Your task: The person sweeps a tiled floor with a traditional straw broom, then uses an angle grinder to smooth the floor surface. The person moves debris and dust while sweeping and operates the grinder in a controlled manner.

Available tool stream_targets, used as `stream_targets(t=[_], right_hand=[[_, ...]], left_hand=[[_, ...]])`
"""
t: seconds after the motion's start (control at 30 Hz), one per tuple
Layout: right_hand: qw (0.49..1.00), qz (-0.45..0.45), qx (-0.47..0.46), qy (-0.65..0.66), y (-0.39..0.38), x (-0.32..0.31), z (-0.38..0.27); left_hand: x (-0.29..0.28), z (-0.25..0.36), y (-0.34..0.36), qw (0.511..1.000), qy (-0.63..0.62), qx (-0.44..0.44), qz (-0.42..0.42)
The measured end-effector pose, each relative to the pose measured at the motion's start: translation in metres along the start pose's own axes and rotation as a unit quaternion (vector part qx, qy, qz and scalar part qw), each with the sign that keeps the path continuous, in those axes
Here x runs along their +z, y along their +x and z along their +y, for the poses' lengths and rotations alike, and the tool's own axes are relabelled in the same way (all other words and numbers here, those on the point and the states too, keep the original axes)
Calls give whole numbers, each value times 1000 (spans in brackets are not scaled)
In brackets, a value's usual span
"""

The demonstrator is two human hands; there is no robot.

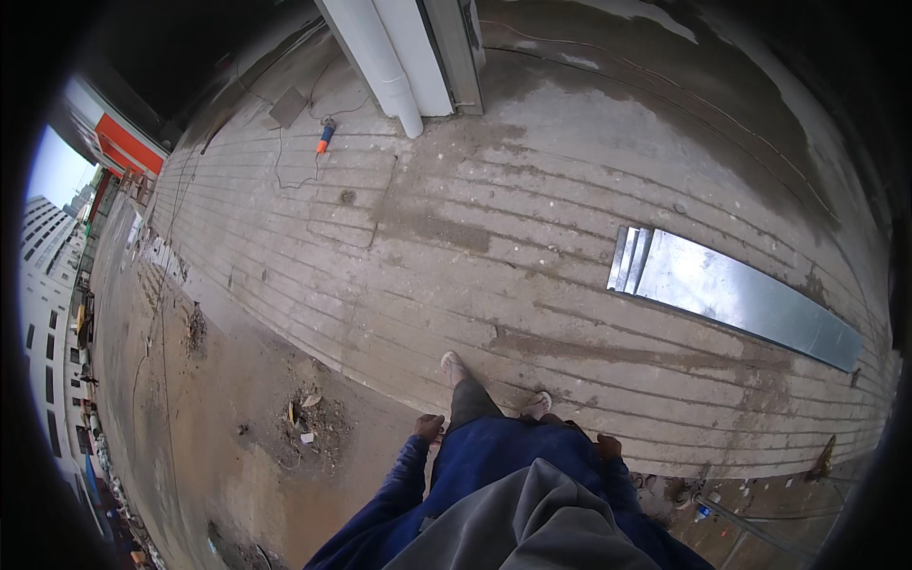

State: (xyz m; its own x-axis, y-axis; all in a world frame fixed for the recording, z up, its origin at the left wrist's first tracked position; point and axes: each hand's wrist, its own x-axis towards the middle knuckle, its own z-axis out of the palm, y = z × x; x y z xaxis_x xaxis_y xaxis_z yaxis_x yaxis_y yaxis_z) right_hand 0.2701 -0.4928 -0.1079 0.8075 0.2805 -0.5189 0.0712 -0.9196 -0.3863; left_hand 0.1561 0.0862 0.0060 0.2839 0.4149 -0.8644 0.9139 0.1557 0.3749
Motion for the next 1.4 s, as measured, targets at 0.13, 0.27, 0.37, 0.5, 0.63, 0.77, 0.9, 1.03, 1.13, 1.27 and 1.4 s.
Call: stream_targets(t=[0.13, 0.27, 0.37, 0.5, 0.63, 0.77, 0.9, 1.03, 1.13, 1.27, 1.4], right_hand=[[990, -21, 72, 121, -3, -36, 77], [761, -109, 285, 573, 21, -22, -17], [755, -71, 355, 547, 15, -66, -18], [756, -78, 340, 553, 31, -78, -26], [781, -83, 325, 527, 42, -67, -49], [800, -73, 319, 502, 44, -80, -45], [784, -87, 320, 526, 45, -70, -103], [753, -85, 333, 561, 34, -69, -92], [749, -82, 336, 565, 19, -55, -66], [922, -42, 247, 294, 25, -4, -108], [991, -4, -21, -132, 33, 12, -118]], left_hand=[[64, -10, -6, 998, 23, -1, -57], [-14, -91, -1, 994, 86, 55, 39], [20, -89, -12, 997, 72, 2, 26], [22, -69, -26, 999, -15, -29, 36], [7, -54, -38, 996, -72, -44, 39], [28, -63, -25, 996, -77, -43, 19], [-19, -145, 9, 990, 89, 105, 37], [-26, -164, 46, 993, 106, 43, -15], [-24, -145, 71, 965, 224, 126, -45], [-106, -108, 102, 788, 482, 377, -66], [-116, -57, 102, 992, -88, -64, -58]])
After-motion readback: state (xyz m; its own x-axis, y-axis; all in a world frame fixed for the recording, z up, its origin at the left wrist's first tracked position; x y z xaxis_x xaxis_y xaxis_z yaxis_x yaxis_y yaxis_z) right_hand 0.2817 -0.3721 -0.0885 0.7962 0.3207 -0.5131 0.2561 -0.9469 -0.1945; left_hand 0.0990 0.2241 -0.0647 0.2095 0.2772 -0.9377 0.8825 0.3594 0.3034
